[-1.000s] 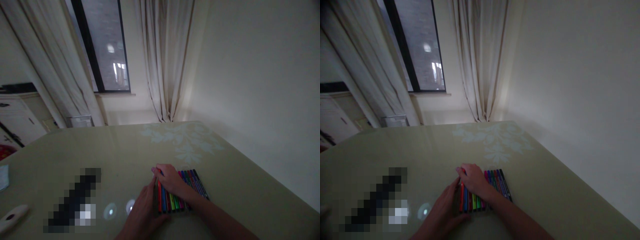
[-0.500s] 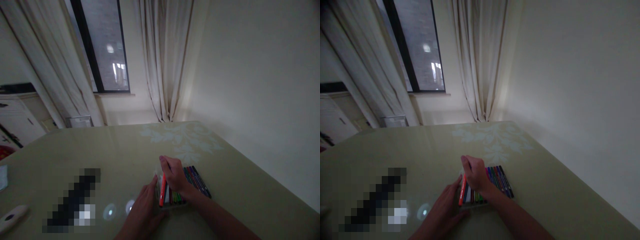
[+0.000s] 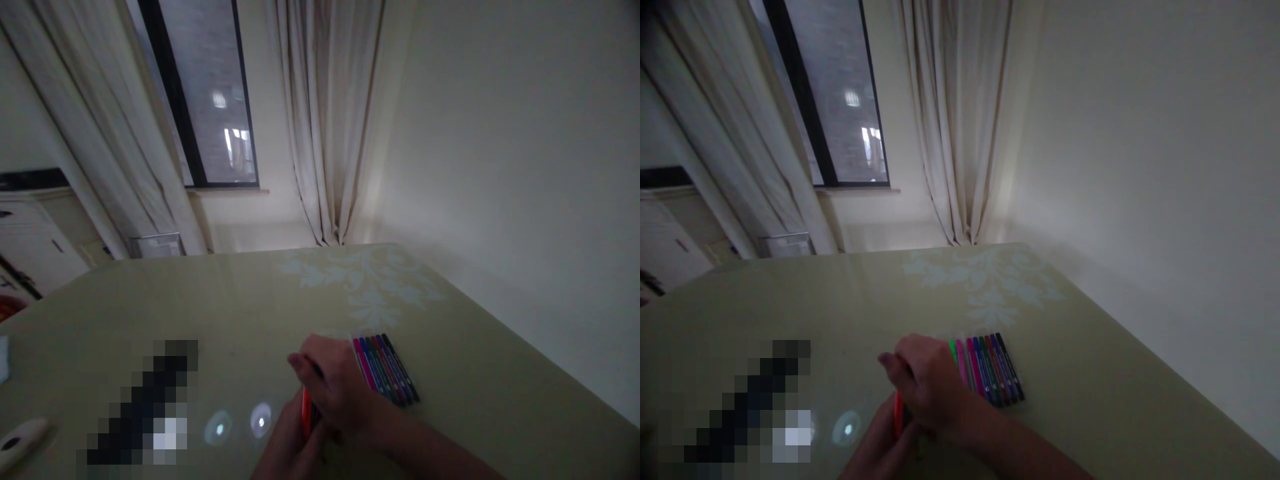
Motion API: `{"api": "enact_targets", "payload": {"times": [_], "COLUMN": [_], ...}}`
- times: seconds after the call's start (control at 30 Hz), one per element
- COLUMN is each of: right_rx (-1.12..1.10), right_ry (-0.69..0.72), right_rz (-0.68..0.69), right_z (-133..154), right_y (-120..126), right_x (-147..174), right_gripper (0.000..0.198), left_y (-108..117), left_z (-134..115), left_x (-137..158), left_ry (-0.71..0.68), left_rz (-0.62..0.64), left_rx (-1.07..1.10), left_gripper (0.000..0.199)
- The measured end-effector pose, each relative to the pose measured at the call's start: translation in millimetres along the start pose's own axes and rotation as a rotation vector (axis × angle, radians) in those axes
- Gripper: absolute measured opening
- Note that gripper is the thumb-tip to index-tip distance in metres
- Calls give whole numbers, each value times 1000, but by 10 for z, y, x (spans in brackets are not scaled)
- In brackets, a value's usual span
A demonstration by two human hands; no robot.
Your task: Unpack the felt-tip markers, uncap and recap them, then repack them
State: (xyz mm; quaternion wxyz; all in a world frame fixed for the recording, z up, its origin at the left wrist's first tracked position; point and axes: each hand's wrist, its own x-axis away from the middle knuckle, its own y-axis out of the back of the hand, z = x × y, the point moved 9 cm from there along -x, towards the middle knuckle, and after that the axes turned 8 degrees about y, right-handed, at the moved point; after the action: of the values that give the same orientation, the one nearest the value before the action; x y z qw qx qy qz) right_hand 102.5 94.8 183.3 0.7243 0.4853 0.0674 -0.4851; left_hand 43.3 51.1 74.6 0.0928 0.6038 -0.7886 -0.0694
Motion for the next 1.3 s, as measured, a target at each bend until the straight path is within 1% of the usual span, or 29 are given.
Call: {"api": "enact_targets", "payload": {"times": [0.07,0.1,0.13,0.17,0.2,0.23,0.27,0.3,0.33,0.37,0.43,0.53,0.63,0.73,0.8,0.83,0.87,0.9,0.93,1.0,1.03,1.07,1.13,1.2,1.23,1.3], "right_rx": [-23,-21,-2,59,152,258,346,402,429,441,444,464,480,491,493,492,491,489,488,484,480,475,462,449,443,429], "right_ry": [-49,-88,-125,-173,-232,-286,-317,-333,-339,-338,-332,-321,-309,-305,-305,-306,-310,-314,-320,-331,-337,-343,-358,-378,-389,-405], "right_rz": [31,19,7,23,89,188,315,429,500,551,582,605,625,628,628,629,630,630,629,623,619,615,607,598,593,581], "right_z": [-101,-203,-321,-462,-617,-770,-901,-1004,-1076,-1121,-1156,-1161,-1180,-1222,-1244,-1252,-1258,-1262,-1266,-1270,-1272,-1275,-1284,-1301,-1311,-1327], "right_y": [87,176,275,357,398,408,379,337,306,271,219,144,87,62,51,45,40,35,31,23,19,16,11,14,18,25], "right_x": [-68,-105,-138,-158,-157,-133,-91,-35,15,61,113,143,153,167,177,181,184,186,186,183,180,177,173,169,168,163], "right_gripper": [48,45,42,40,38,36,35,35,33,32,31,31,30,30,30,30,30,30,30,31,31,31,32,35,36,37], "left_y": [63,153,293,444,605,779,885,1028,1114,1167,1202,1158,1089,1018,951,892,796,663,501,170,46,-36,-98,-94,-88,-80], "left_z": [136,203,259,299,310,283,239,217,216,224,250,221,177,113,58,36,23,20,24,50,62,69,58,13,-12,-52], "left_x": [-42,-72,-98,-120,-133,-131,-137,-112,-97,-83,-59,-39,-41,-57,-67,-77,-95,-116,-130,-113,-91,-74,-55,-37,-24,3], "left_ry": [92,130,159,181,189,176,152,172,207,247,317,327,293,214,140,95,39,-26,-94,-202,-233,-249,-274,-326,-362,-429], "left_rz": [-37,-83,-157,-221,-284,-363,-378,-456,-480,-487,-478,-493,-505,-524,-551,-545,-500,-416,-301,-57,26,65,43,-39,-80,-139], "left_rx": [100,127,133,104,8,-140,-315,-486,-631,-752,-906,-986,-977,-996,-1026,-1032,-1028,-1015,-996,-954,-938,-930,-927,-928,-928,-923], "left_gripper": [55,57,61,63,60,51,42,38,37,38,41,41,51,61,58,55,53,51,51,57,59,57,42,28,27,30]}}
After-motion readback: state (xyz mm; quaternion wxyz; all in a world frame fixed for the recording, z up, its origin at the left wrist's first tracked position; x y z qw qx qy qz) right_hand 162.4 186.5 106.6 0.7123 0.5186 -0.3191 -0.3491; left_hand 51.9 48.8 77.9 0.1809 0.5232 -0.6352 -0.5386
